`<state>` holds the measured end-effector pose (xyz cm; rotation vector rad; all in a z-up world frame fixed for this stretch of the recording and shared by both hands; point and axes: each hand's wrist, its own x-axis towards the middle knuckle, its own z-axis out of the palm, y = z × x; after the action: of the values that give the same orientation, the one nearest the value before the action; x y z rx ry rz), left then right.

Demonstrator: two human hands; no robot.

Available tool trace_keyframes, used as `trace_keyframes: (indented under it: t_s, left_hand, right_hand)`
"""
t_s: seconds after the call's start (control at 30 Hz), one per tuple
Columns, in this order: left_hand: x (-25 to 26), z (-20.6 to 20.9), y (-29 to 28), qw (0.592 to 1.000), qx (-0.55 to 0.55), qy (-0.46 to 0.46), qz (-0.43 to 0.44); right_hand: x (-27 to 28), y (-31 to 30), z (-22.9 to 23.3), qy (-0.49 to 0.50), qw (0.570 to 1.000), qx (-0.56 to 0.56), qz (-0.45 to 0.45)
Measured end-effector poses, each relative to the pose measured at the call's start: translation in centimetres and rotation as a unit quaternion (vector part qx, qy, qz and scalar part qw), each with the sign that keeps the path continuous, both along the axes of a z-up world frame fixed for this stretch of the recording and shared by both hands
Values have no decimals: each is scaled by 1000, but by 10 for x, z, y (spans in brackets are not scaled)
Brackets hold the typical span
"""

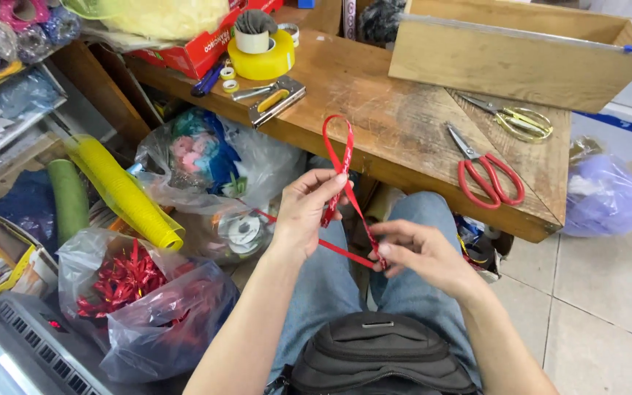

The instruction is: The person is making a decorative bow by folding a red ribbon into multiple loops and securing them.

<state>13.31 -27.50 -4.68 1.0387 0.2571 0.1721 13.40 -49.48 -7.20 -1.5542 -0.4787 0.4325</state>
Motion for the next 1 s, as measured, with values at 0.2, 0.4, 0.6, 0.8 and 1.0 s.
trace_keyframes:
  t_s: [0.2, 0.4, 0.6, 0.8, 1.0]
  left_hand:
    - [-17, -21, -31, 999, 22, -25, -19]
    - [-24, -44, -42, 983, 165, -43, -63]
    - [-26, -54, -39, 937, 326, -69, -104]
    - [-9, -84, -40, 939, 309, 102, -113]
    - [-13, -81, -41, 980, 152, 76, -100]
  right_hand:
    - [3, 0, 10, -69, 991, -48, -109]
    - [8, 6, -15, -28, 983, 41, -179]
    - [5, 4, -26, -12, 976, 72, -206]
    - [13, 4, -54, 88, 972, 118, -181]
    - [12, 10, -56, 59, 970, 134, -194]
